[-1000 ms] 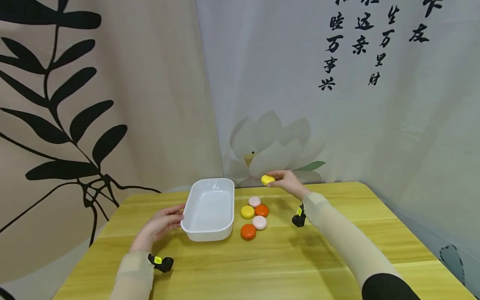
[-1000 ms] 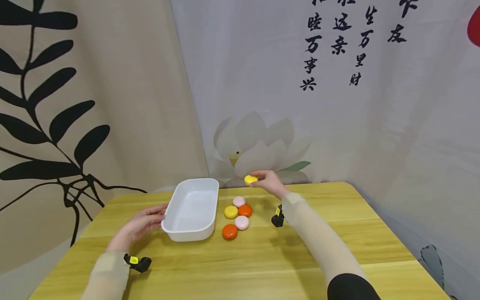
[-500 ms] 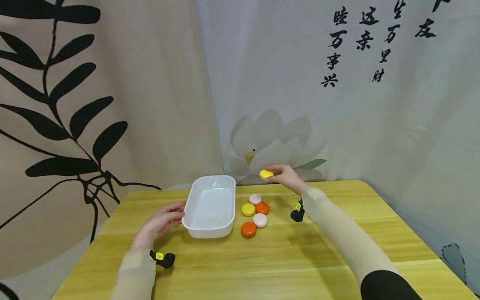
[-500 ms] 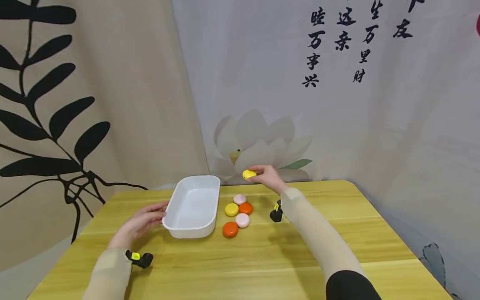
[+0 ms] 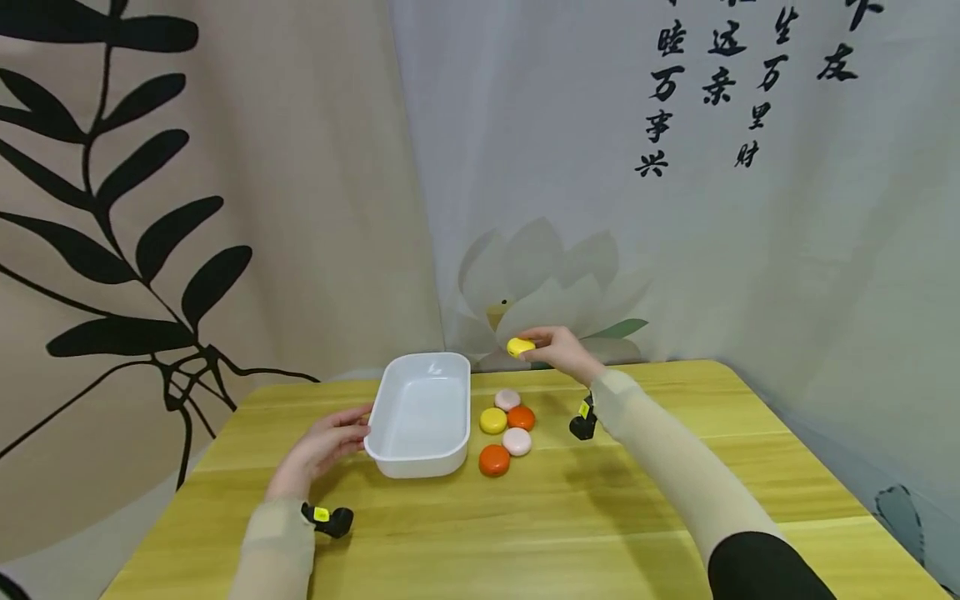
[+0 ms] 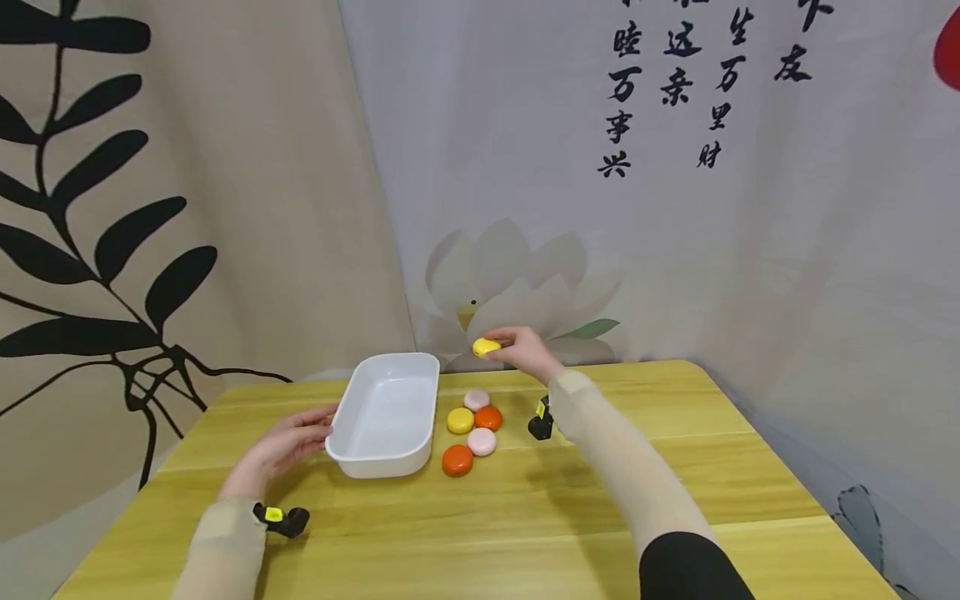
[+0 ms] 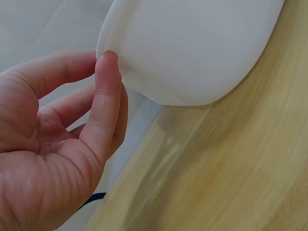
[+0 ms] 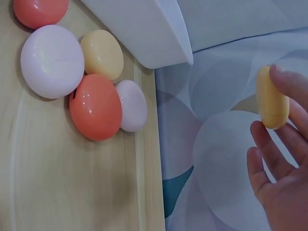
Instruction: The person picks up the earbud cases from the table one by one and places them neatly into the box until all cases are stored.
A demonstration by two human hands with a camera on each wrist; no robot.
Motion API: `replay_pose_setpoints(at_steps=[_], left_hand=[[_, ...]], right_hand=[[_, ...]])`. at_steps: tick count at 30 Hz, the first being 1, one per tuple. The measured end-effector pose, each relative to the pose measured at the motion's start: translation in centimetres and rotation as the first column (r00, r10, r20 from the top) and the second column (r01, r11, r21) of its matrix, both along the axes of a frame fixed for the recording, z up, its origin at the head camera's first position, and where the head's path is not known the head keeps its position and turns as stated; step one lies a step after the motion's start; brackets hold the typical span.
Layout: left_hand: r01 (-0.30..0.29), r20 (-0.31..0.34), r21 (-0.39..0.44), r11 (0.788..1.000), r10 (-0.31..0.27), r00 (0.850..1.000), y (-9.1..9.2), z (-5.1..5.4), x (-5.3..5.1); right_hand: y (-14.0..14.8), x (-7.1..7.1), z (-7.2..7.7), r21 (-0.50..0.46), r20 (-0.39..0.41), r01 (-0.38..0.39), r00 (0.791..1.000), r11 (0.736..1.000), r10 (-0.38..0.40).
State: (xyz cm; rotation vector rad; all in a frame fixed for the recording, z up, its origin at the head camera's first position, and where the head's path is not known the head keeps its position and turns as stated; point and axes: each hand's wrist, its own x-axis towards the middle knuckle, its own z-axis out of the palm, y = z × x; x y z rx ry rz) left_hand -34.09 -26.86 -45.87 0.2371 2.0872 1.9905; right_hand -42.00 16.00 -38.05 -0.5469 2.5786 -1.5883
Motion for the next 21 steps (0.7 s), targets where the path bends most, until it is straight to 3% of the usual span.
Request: replay_pose_setpoints(at_steps=[14, 21], left_hand=[[-0.001, -0.006, 0.021, 1.000, 0.001, 1.000, 0.2, -0.1, 0.0], [-0.010, -0.006, 0.028, 1.000, 0.011, 1.000, 0.3, 0.0, 0.0]], right_hand=[[-1.0, -0.8, 1.4, -0.004, -0.035, 0.002, 0.999, 1.000, -0.002], [-1.9, -0.4, 2.1, -0.003, -0.038, -0.024, 0.999, 1.000, 0.024]])
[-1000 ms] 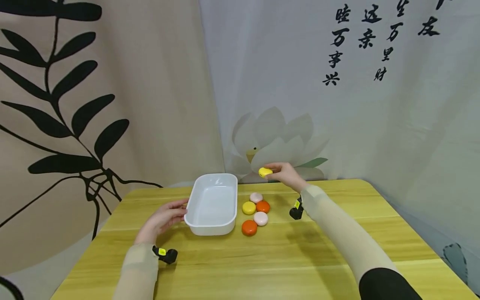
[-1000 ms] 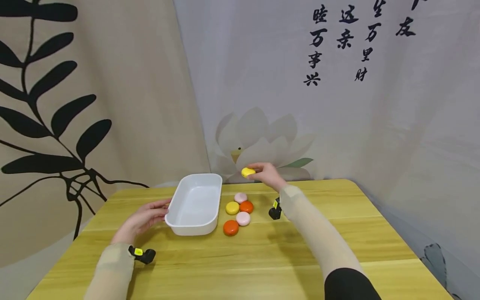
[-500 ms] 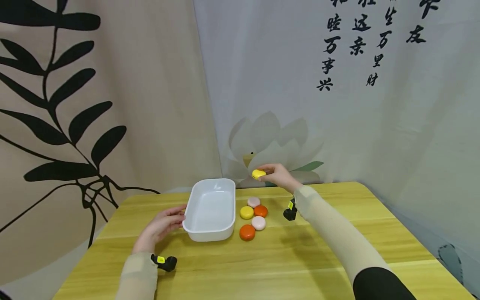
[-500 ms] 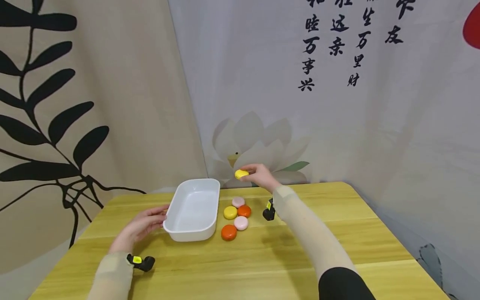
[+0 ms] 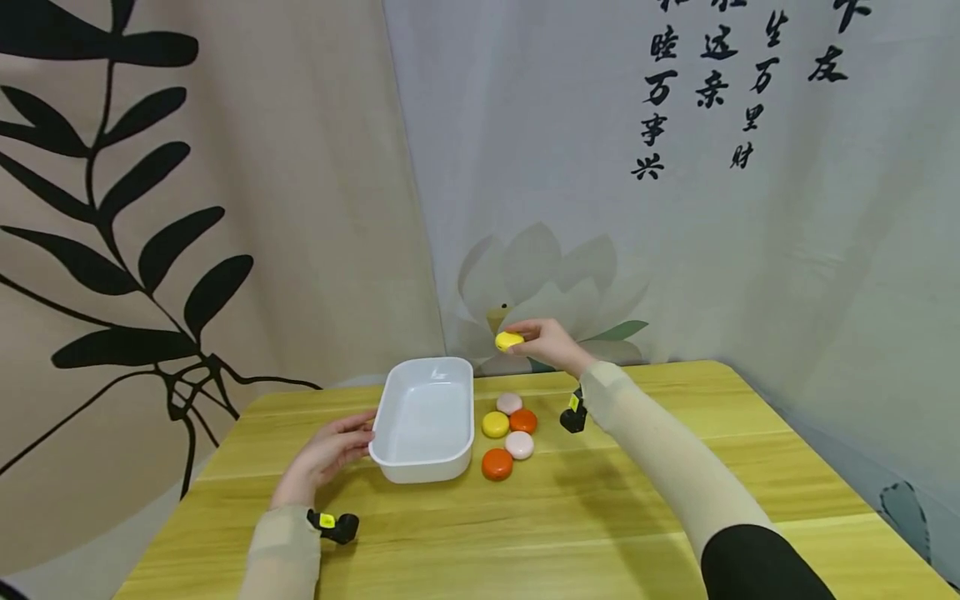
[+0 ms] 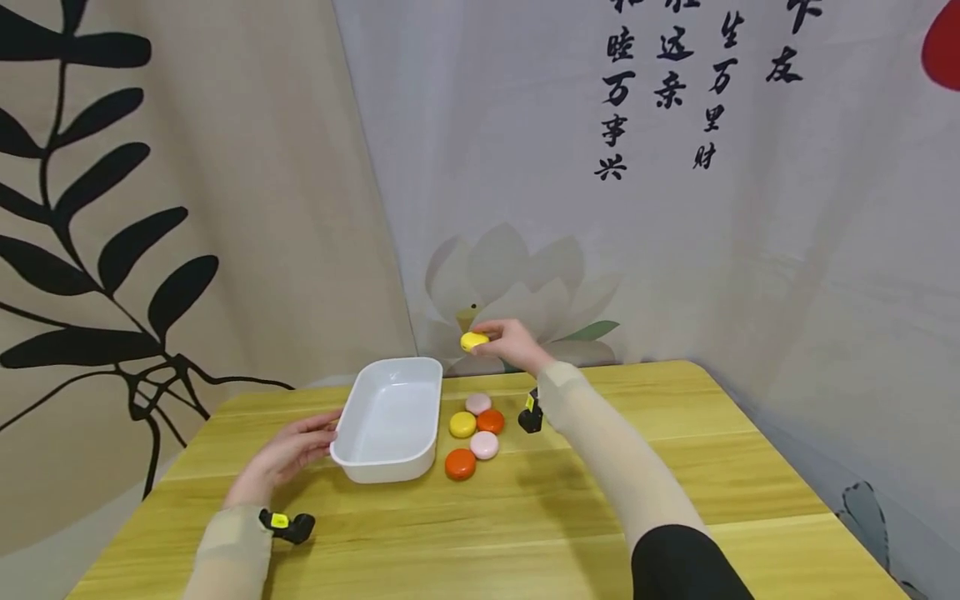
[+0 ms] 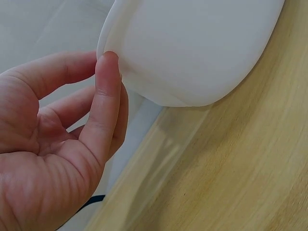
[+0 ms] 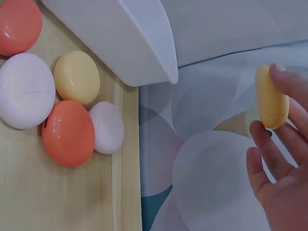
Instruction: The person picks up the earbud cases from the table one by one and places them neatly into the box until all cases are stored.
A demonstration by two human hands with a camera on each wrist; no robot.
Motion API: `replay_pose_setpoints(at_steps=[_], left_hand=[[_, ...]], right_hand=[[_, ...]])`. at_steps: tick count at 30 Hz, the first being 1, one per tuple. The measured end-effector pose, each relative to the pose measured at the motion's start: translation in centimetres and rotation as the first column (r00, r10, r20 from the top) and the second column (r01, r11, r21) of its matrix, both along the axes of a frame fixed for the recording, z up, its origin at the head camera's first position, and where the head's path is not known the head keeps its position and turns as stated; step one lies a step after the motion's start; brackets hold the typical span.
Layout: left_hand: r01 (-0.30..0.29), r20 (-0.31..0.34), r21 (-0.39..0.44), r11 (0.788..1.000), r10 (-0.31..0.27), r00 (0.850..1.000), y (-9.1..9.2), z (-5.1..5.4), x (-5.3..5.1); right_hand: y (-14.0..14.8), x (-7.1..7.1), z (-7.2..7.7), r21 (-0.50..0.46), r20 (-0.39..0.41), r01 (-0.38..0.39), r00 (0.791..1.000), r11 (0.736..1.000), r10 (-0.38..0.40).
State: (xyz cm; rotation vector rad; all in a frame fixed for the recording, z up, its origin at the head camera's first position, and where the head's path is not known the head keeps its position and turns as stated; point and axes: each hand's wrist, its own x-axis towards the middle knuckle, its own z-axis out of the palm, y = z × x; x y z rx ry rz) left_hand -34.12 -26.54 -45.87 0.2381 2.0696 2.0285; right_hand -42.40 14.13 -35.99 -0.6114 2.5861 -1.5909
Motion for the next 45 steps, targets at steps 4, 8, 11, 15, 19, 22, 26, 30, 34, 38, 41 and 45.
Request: replay_pose_setpoints(at_steps=[4, 8, 11, 15, 19, 22, 26, 30, 34, 38, 41, 45], left_hand=[[0.003, 0.002, 0.004, 1.000, -0.003, 1.000, -0.1, -0.2, 0.0], [0.014, -0.011, 0.003, 1.000, -0.014, 1.000, -0.1, -0.2, 0.1], [0.020, -0.015, 0.017, 1.000, -0.020, 1.000, 0.0, -0.1, 0.2], [0.027, -0.013, 0.033, 0.999, -0.026, 1.000, 0.0, 0.0, 0.2], [0.009, -0.003, 0.018, 1.000, -0.009, 1.000, 0.0, -0.1, 0.3], [-0.011, 0.007, 0.002, 1.000, 0.011, 1.000, 0.1, -0.1, 0.3], [-0.010, 0.013, 0.001, 1.000, 0.010, 1.000, 0.0, -0.2, 0.3], [0.003, 0.009, 0.008, 1.000, -0.003, 1.000, 0.0, -0.2, 0.2], [0.013, -0.003, 0.008, 1.000, -0.013, 1.000, -0.1, -0.3, 0.1], [0.003, 0.001, 0.014, 1.000, -0.003, 1.000, -0.1, -0.3, 0.1], [0.000, 0.004, 0.009, 1.000, 0.000, 1.000, -0.1, -0.3, 0.2], [-0.007, 0.012, 0.010, 1.000, 0.007, 1.000, 0.0, -0.3, 0.1]], right_hand=[[-0.5, 0.1, 0.3, -0.012, 0.005, -0.007, 1.000, 1.000, 0.007], [-0.9, 0.1, 0.4, -0.031, 0.018, -0.008, 1.000, 0.999, 0.009], [-1.2, 0.1, 0.5, -0.037, 0.016, -0.018, 1.000, 0.999, 0.019], [-1.7, -0.2, 0.4, -0.052, 0.013, -0.037, 0.999, 0.998, 0.038], [-2.0, -0.4, 0.2, -0.058, 0.016, -0.044, 0.999, 0.997, 0.045], [-2.2, -0.6, 0.0, -0.047, 0.017, -0.034, 0.999, 0.998, 0.035], [-2.7, -0.7, 0.0, -0.029, 0.011, -0.019, 1.000, 0.999, 0.019], [-3.4, -0.5, 0.2, -0.012, -0.003, -0.014, 1.000, 1.000, 0.014], [-4.1, -0.7, 0.1, 0.006, -0.006, -0.012, 1.000, 1.000, 0.012], [-4.6, -1.0, -0.2, 0.011, -0.002, -0.010, 1.000, 1.000, 0.010], [-4.9, -1.1, -0.3, 0.005, 0.006, -0.013, 1.000, 1.000, 0.013], [-5.2, -1.0, -0.4, -0.010, 0.009, -0.017, 1.000, 1.000, 0.017]])
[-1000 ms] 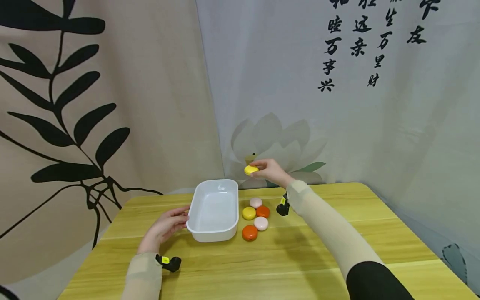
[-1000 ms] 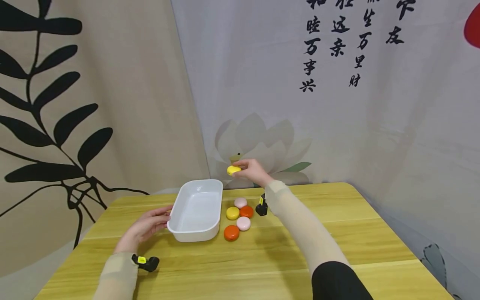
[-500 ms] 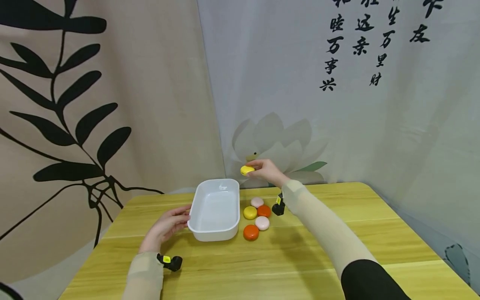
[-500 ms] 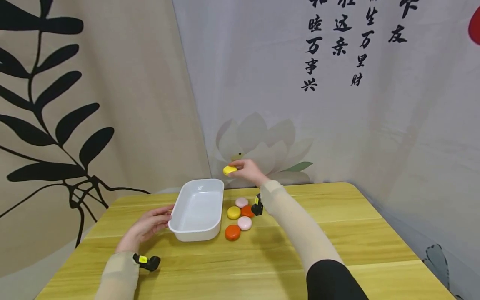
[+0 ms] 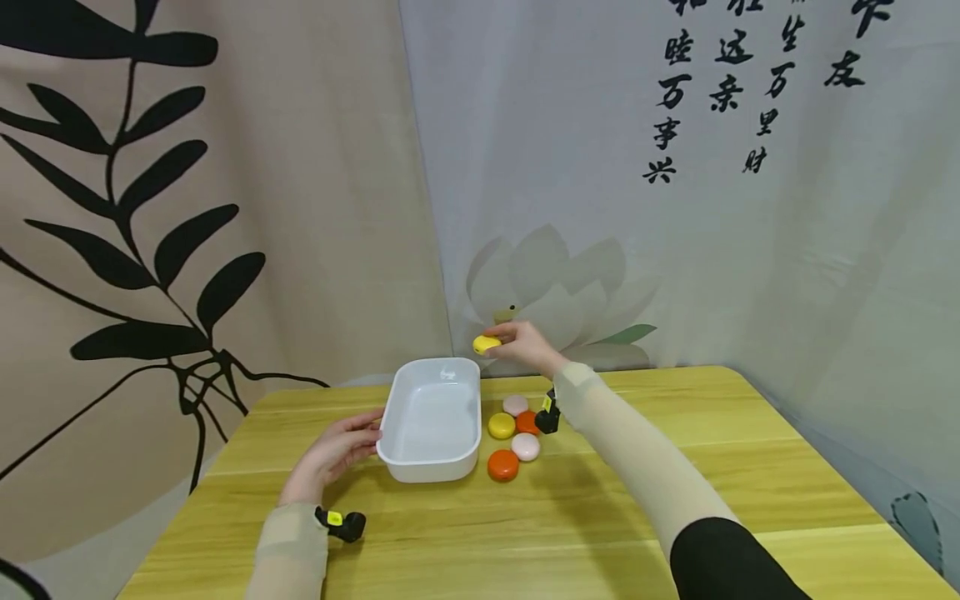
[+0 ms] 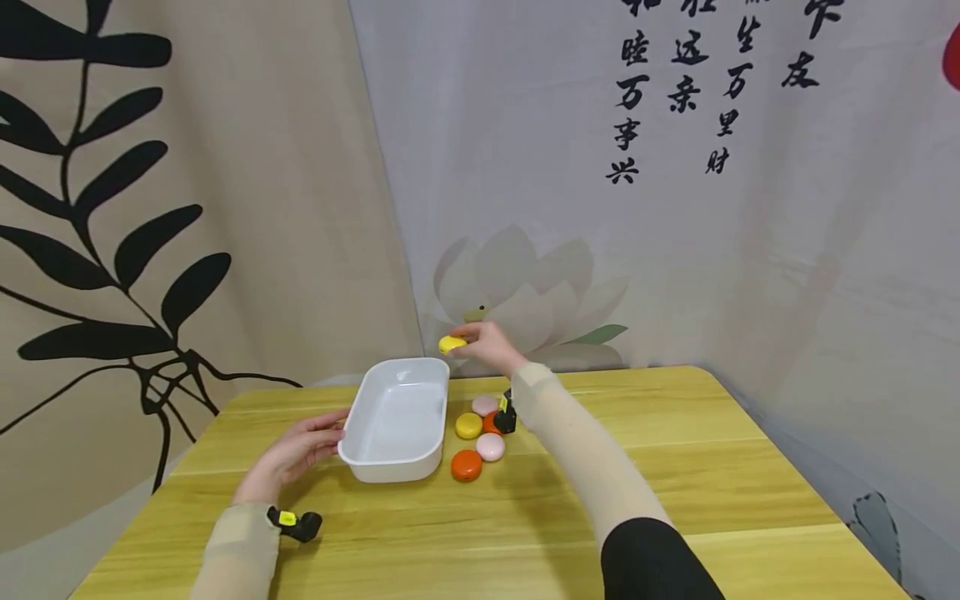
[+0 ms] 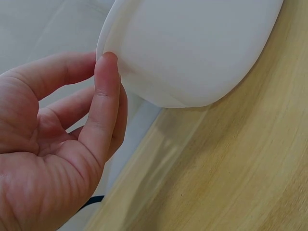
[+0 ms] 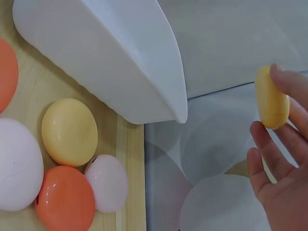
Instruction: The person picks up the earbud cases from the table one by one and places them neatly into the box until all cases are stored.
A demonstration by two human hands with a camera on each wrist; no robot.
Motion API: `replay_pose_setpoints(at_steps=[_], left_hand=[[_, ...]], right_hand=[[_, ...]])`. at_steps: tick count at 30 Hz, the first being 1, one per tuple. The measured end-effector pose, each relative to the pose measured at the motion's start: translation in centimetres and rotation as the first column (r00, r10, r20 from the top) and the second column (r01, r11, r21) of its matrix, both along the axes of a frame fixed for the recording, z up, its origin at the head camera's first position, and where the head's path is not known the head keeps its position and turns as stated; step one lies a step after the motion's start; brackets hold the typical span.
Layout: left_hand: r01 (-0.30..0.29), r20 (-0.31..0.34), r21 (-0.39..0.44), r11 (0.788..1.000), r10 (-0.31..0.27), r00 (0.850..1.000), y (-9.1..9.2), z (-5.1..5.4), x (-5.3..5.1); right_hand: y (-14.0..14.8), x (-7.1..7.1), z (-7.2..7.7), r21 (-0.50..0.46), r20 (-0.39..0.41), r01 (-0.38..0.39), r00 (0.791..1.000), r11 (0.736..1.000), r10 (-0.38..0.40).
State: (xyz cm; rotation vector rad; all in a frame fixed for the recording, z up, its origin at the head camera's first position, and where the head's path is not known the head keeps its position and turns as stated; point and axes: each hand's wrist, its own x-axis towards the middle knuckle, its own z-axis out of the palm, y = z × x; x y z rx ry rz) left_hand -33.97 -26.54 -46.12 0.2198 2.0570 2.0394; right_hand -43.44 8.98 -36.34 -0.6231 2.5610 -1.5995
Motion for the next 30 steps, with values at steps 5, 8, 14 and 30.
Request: replay_pose_setpoints(at_steps=[5, 8, 14, 30], left_hand=[[-0.002, 0.012, 0.014, 1.000, 0.002, 1.000, 0.0, 0.0, 0.1], [0.003, 0.013, 0.022, 1.000, -0.003, 1.000, -0.1, -0.2, 0.3], [0.021, -0.009, 0.015, 1.000, -0.021, 1.000, -0.1, -0.3, 0.4], [0.021, -0.022, 0.011, 1.000, -0.020, 1.000, 0.2, 0.0, 0.1]], right_hand=[[-0.3, -0.2, -0.3, -0.011, -0.002, -0.007, 1.000, 1.000, 0.007], [-0.5, -0.3, -0.6, -0.005, -0.002, -0.013, 1.000, 1.000, 0.013], [-0.7, -0.5, -0.8, 0.005, 0.003, 0.000, 1.000, 1.000, 0.000], [-2.0, -0.8, -0.5, 0.002, -0.019, 0.003, 1.000, 1.000, -0.003]])
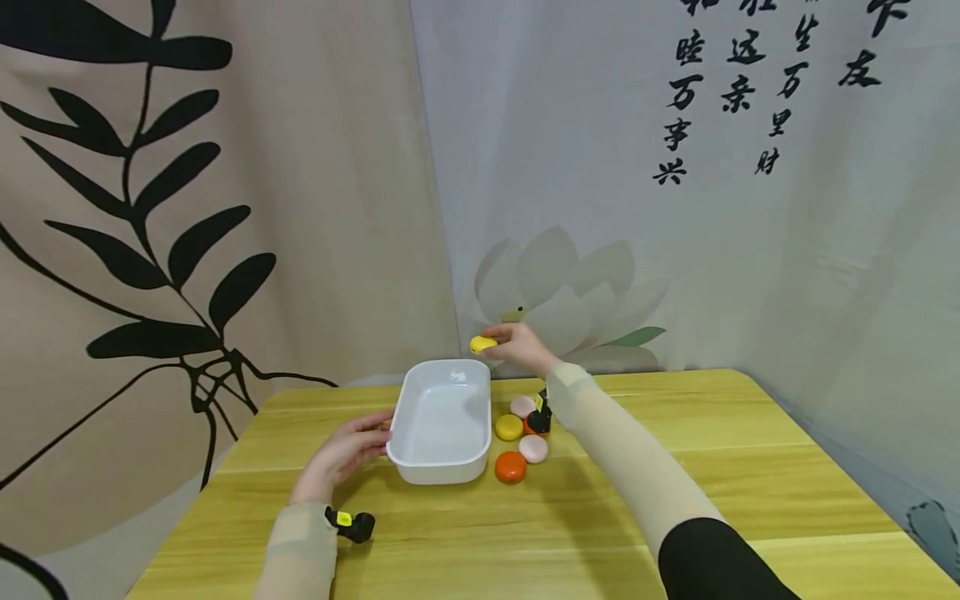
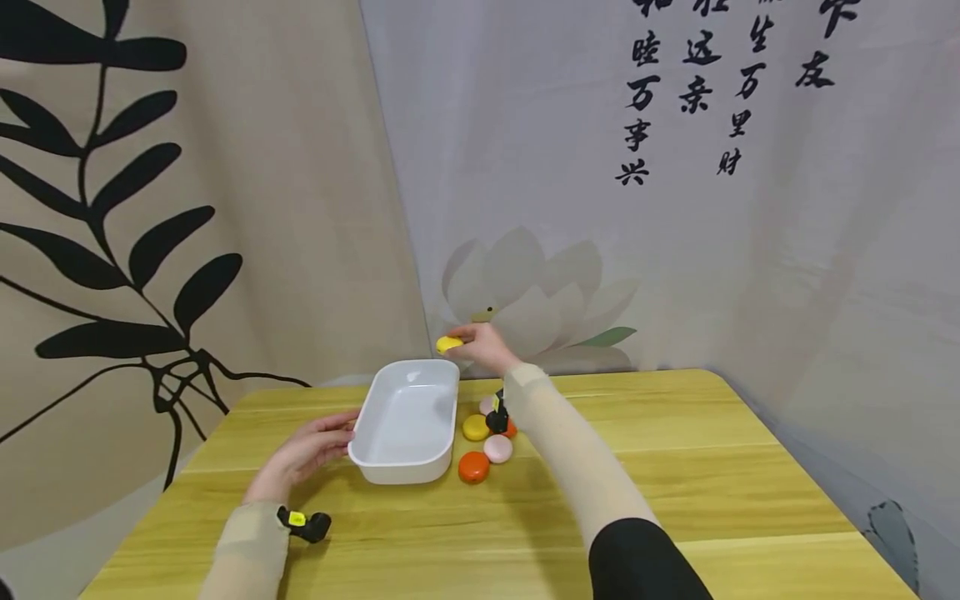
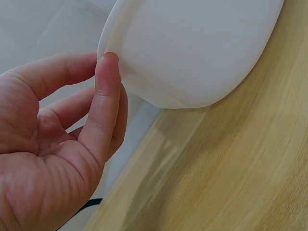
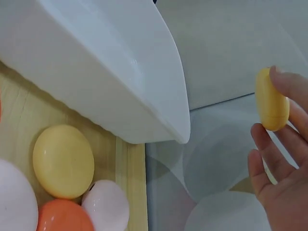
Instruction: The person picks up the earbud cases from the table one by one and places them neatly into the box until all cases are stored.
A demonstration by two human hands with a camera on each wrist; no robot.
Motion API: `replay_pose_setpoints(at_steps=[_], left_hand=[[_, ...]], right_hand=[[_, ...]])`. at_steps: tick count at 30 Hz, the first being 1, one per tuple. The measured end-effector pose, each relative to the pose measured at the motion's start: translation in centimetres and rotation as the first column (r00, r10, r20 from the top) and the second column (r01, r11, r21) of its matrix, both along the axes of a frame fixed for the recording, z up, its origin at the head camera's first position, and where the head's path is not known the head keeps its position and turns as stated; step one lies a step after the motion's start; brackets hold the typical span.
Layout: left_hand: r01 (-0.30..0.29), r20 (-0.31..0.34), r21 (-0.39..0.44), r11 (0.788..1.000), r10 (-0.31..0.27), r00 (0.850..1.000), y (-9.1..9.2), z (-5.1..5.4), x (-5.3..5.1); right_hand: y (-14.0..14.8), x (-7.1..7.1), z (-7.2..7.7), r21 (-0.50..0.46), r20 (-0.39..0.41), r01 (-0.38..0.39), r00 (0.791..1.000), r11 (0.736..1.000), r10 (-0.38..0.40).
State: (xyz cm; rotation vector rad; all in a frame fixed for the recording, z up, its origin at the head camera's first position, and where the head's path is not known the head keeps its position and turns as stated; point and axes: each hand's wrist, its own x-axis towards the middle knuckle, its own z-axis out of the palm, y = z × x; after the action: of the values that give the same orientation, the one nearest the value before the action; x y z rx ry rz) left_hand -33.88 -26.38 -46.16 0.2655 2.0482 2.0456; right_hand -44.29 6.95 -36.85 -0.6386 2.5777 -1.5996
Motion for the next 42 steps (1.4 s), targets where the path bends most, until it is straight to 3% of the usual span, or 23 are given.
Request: replay_pose_setpoints(at_steps=[17, 25, 33, 42], left_hand=[[-0.018, 0.012, 0.012, 1.000, 0.018, 1.000, 0.3, 0.1, 0.1], [0.010, -0.005, 0.014, 1.000, -0.010, 1.000, 0.2, 0.2, 0.3], [-0.003, -0.002, 0.027, 1.000, 0.003, 1.000, 0.2, 0.2, 0.3], [-0.008, -0.007, 0.013, 1.000, 0.008, 1.000, 0.1, 0.0, 0.2]], right_hand=[[-1.5, -0.2, -0.6, 0.019, -0.004, 0.023, 1.000, 1.000, -0.023], [-2.3, -0.4, -0.8, -0.015, 0.002, 0.020, 1.000, 1.000, -0.020], [-3.6, -1.1, -1.1, -0.033, 0.015, 0.039, 0.999, 0.999, -0.038], [-4.8, -0.5, -1.3, -0.023, -0.021, 0.043, 0.999, 0.999, -0.044]])
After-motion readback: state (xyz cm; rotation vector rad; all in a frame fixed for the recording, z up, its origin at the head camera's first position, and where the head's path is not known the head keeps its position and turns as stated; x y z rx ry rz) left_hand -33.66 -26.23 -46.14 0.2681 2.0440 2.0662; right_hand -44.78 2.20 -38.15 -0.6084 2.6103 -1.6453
